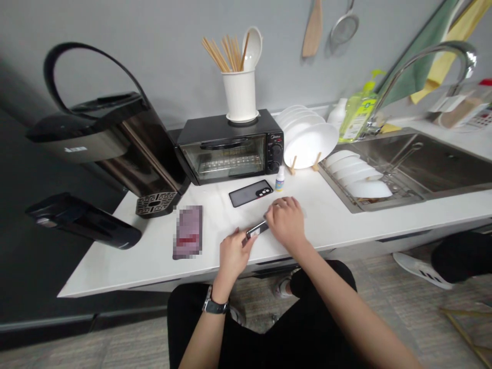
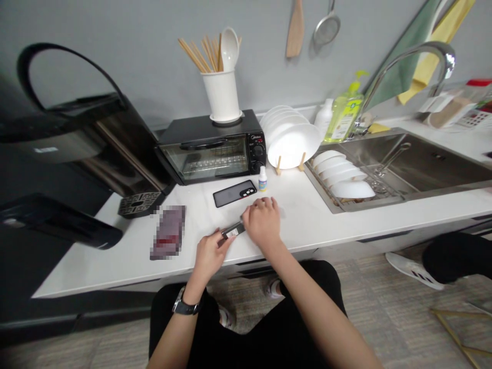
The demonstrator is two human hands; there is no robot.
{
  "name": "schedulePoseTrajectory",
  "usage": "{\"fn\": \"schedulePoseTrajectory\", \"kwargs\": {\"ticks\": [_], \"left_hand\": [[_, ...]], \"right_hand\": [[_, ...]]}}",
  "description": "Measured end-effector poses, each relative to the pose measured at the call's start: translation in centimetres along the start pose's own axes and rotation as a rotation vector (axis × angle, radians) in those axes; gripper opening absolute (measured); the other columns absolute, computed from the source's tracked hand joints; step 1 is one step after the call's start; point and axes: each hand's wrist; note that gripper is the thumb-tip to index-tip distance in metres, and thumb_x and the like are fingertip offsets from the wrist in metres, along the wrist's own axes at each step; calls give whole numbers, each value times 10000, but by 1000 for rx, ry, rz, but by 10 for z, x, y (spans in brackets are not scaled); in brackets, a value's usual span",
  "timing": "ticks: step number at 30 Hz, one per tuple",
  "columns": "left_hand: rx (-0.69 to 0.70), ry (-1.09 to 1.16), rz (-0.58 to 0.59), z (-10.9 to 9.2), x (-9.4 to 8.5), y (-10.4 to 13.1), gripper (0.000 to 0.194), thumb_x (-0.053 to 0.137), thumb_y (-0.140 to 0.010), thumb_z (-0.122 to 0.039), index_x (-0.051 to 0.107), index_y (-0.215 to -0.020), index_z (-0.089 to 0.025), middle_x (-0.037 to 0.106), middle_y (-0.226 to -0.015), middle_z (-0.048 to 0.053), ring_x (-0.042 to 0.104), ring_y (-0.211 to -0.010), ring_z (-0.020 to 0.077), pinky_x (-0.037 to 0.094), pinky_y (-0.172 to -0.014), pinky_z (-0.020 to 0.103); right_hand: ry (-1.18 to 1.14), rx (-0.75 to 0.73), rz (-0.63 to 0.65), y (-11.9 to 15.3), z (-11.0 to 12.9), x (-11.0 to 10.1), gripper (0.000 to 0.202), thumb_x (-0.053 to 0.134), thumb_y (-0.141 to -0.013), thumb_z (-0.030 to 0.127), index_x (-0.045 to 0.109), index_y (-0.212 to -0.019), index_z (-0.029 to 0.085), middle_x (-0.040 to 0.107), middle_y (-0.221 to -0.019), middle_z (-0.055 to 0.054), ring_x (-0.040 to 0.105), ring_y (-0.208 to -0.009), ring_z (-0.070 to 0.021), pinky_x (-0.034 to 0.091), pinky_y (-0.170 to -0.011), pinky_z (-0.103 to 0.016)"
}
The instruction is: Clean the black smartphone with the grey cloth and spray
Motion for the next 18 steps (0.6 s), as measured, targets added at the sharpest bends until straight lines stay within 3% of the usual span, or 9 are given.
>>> {"fn": "schedulePoseTrajectory", "kwargs": {"ticks": [3,5,6,8,10,12,15,18], "left_hand": [[-21,-52,22,0,-1,1,141,655,-937,-194,795,-916,-199,802,-861,75,761,-869,230,479,-724,262],[-28,-62,27,1,-1,1,123,672,-910,-168,785,-866,-184,792,-839,78,746,-811,222,467,-706,265],[-23,-52,25,2,-1,2,119,676,-920,-191,787,-877,-189,791,-835,70,740,-798,212,466,-712,263],[4,-12,14,2,-1,2,143,664,-963,-272,796,-949,-217,793,-842,48,734,-793,190,466,-737,253],[24,25,-3,2,0,2,185,637,-997,-334,798,-1017,-245,795,-849,35,732,-798,179,461,-746,247],[24,25,-15,1,1,2,196,636,-1001,-355,800,-1023,-249,793,-848,39,728,-794,181,449,-722,249],[5,-47,0,0,1,0,213,623,-1001,-359,792,-983,-231,786,-847,51,725,-773,191,429,-673,256],[-18,-144,43,0,2,0,205,585,-979,-234,777,-925,-184,780,-831,86,730,-769,219,431,-660,274]], "right_hand": [[-171,-349,98,10,36,6,294,457,-1058,244,698,-897,194,721,-919,-74,579,-928,-236,373,-946,-392],[-235,-523,129,15,34,9,272,447,-1074,275,693,-988,196,714,-956,-63,571,-930,-227,371,-901,-375],[-233,-535,119,16,24,10,269,445,-1076,289,693,-1032,195,716,-980,-66,569,-939,-232,365,-891,-377],[-167,-408,87,11,-6,9,290,433,-1074,290,702,-1026,191,720,-960,-70,569,-917,-239,356,-868,-381],[-77,-206,65,2,-34,7,349,410,-1060,244,704,-882,183,713,-850,-75,567,-843,-241,351,-833,-386],[-6,-56,44,-6,-44,4,399,406,-1035,191,678,-744,182,695,-747,-89,566,-787,-245,350,-822,-397],[-10,-17,10,-6,-14,5,390,435,-1031,187,688,-735,176,717,-767,-109,586,-829,-262,357,-867,-417],[-148,-216,54,9,37,11,317,453,-1060,226,723,-903,175,748,-930,-89,595,-919,-249,372,-903,-408]]}}
Point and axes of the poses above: each hand's wrist, its own y-axis away from the middle knuckle, its own x-axis out of the palm, z = x × y
